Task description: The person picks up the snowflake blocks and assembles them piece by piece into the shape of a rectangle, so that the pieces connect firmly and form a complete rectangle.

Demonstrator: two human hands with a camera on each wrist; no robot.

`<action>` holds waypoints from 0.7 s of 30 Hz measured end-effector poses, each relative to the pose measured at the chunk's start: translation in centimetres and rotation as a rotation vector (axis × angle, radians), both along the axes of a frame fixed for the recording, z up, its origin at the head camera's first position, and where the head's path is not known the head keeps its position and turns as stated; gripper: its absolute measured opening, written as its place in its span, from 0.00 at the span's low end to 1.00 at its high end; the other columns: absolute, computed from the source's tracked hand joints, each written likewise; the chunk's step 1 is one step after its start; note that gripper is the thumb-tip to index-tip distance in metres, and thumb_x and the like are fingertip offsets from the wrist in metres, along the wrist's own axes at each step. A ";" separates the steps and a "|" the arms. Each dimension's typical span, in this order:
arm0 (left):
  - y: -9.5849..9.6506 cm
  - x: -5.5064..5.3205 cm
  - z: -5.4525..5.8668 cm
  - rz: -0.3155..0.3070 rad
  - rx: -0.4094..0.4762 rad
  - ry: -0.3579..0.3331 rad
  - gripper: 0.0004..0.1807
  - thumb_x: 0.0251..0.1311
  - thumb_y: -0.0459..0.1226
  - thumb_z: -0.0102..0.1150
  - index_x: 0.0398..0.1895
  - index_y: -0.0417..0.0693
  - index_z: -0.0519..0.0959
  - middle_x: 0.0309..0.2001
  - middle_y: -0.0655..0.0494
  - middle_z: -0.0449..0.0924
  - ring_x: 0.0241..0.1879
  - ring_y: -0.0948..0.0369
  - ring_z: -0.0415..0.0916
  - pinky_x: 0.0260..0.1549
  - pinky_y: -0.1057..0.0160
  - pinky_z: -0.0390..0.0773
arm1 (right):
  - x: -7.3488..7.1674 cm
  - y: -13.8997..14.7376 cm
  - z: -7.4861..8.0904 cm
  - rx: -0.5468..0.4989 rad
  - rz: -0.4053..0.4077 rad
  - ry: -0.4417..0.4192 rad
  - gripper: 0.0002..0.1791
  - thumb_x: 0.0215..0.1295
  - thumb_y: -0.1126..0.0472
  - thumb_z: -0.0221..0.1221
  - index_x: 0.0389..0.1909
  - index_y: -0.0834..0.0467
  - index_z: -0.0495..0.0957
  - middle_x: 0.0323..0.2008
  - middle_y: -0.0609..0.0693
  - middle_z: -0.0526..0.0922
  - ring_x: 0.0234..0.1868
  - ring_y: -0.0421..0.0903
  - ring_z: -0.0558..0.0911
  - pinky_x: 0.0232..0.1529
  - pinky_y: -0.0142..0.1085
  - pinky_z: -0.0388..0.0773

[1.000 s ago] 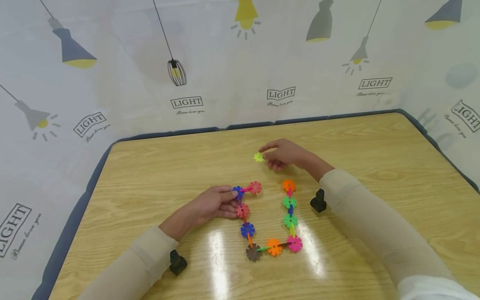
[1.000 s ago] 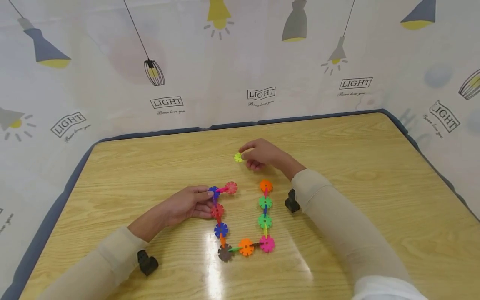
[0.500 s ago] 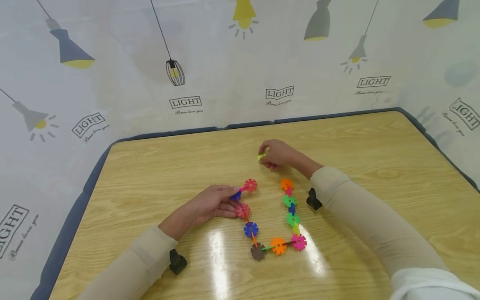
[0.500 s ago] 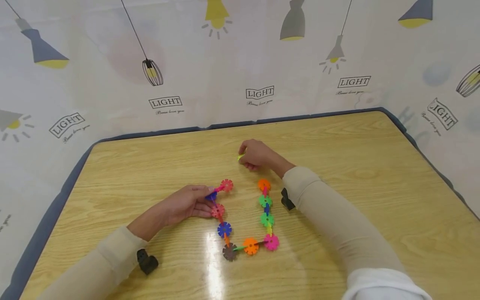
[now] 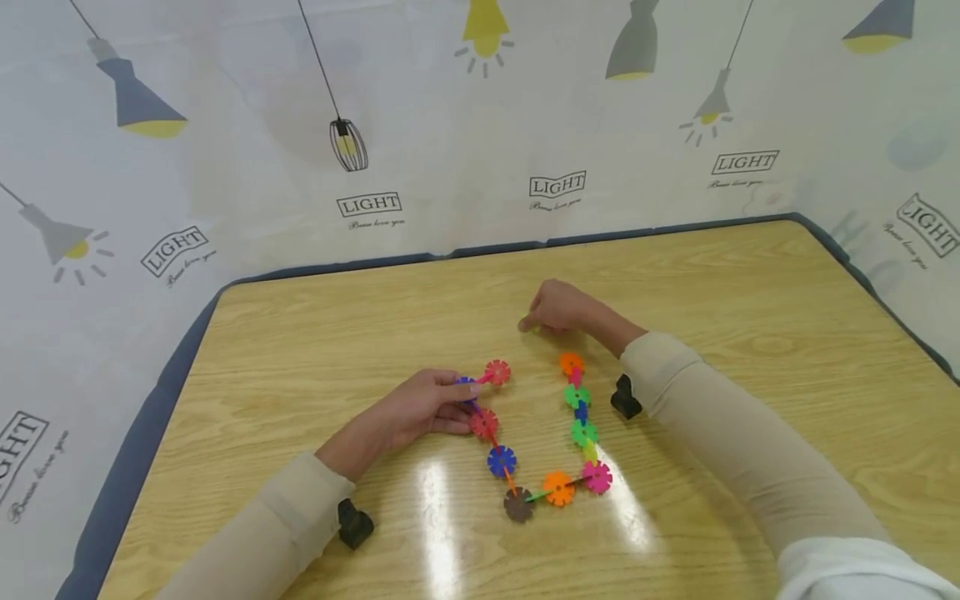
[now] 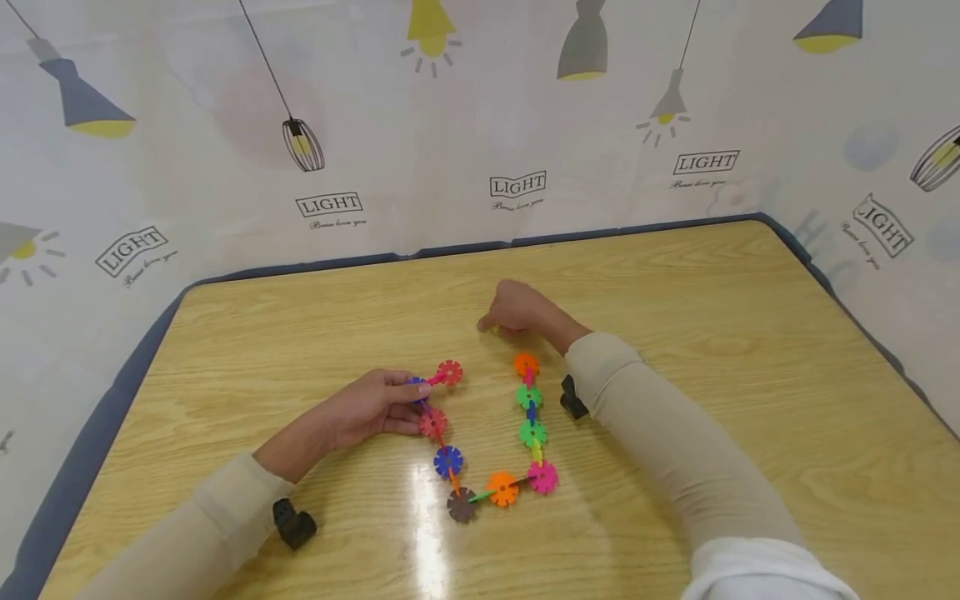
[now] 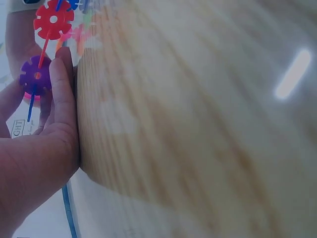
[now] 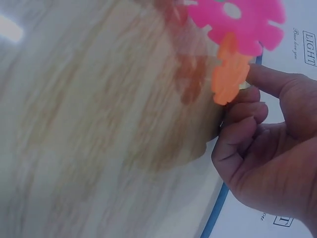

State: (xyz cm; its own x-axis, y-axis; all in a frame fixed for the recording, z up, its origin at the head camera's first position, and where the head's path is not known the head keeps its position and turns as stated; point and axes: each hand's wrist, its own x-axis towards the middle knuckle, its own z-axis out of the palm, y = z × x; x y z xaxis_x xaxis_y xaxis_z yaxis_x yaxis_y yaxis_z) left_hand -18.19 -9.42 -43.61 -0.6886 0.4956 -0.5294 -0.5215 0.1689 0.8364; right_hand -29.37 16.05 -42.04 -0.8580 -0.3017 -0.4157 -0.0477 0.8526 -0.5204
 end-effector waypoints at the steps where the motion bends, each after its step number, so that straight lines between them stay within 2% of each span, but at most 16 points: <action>1: 0.0 0.0 -0.1 -0.002 0.001 0.004 0.15 0.68 0.40 0.56 0.46 0.35 0.76 0.34 0.52 0.82 0.30 0.61 0.81 0.39 0.60 0.83 | 0.0 0.0 0.0 0.005 0.003 -0.002 0.26 0.63 0.49 0.64 0.10 0.54 0.67 0.09 0.44 0.65 0.12 0.40 0.64 0.19 0.32 0.60; 5: 0.0 0.0 -0.2 -0.006 0.005 0.007 0.15 0.68 0.40 0.57 0.47 0.35 0.75 0.34 0.52 0.82 0.29 0.61 0.81 0.38 0.61 0.83 | 0.1 0.4 0.0 0.001 0.013 -0.002 0.28 0.63 0.49 0.64 0.09 0.53 0.65 0.10 0.44 0.63 0.12 0.40 0.62 0.19 0.32 0.59; 8: 0.0 0.0 -0.1 -0.008 0.013 0.005 0.18 0.68 0.39 0.56 0.53 0.35 0.74 0.34 0.53 0.82 0.29 0.61 0.81 0.38 0.61 0.83 | 0.5 0.8 0.0 -0.033 0.029 0.008 0.26 0.64 0.50 0.63 0.11 0.55 0.65 0.11 0.45 0.64 0.13 0.41 0.63 0.20 0.32 0.60; 10: -0.1 0.1 -0.1 -0.010 0.020 0.008 0.19 0.68 0.38 0.56 0.57 0.35 0.73 0.35 0.53 0.82 0.29 0.61 0.81 0.38 0.61 0.83 | 0.8 1.1 -0.1 -0.066 0.041 0.013 0.20 0.65 0.52 0.62 0.17 0.56 0.70 0.13 0.45 0.68 0.15 0.41 0.67 0.21 0.31 0.64; 13: -0.1 0.1 -0.1 -0.017 0.030 0.021 0.20 0.68 0.36 0.54 0.60 0.35 0.72 0.36 0.52 0.82 0.31 0.61 0.81 0.39 0.60 0.83 | 1.3 1.6 -0.1 -0.156 0.035 -0.021 0.11 0.68 0.56 0.59 0.32 0.61 0.75 0.18 0.48 0.74 0.18 0.42 0.71 0.23 0.32 0.69; 15: -0.1 0.2 0.0 -0.031 0.035 0.038 0.21 0.68 0.34 0.54 0.61 0.34 0.71 0.38 0.51 0.83 0.33 0.60 0.82 0.39 0.60 0.83 | 1.6 1.9 0.0 -0.205 0.021 -0.051 0.11 0.70 0.58 0.58 0.43 0.63 0.76 0.21 0.51 0.77 0.21 0.43 0.73 0.26 0.33 0.72; 17: 0.1 0.2 0.1 -0.043 0.039 0.054 0.22 0.66 0.33 0.53 0.62 0.33 0.69 0.40 0.49 0.84 0.35 0.59 0.82 0.39 0.60 0.82 | 1.9 2.1 0.2 -0.243 0.005 -0.072 0.12 0.70 0.59 0.57 0.48 0.64 0.75 0.24 0.53 0.79 0.22 0.44 0.74 0.27 0.34 0.73; 21: 0.4 0.3 0.6 -0.062 0.037 0.089 0.26 0.65 0.30 0.52 0.66 0.35 0.64 0.43 0.44 0.84 0.40 0.58 0.83 0.42 0.59 0.82 | 2.5 2.5 0.7 -0.268 -0.006 -0.058 0.13 0.70 0.59 0.56 0.49 0.62 0.75 0.27 0.55 0.80 0.24 0.45 0.76 0.30 0.36 0.76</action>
State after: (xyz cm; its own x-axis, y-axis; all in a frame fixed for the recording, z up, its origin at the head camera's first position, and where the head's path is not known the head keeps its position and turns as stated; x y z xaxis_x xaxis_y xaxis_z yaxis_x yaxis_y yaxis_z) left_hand -17.91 -9.02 -43.02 -0.6994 0.5569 -0.4481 -0.4339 0.1673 0.8853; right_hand -26.91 18.51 -41.31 -0.8371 -0.4024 -0.3706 -0.0064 0.6845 -0.7290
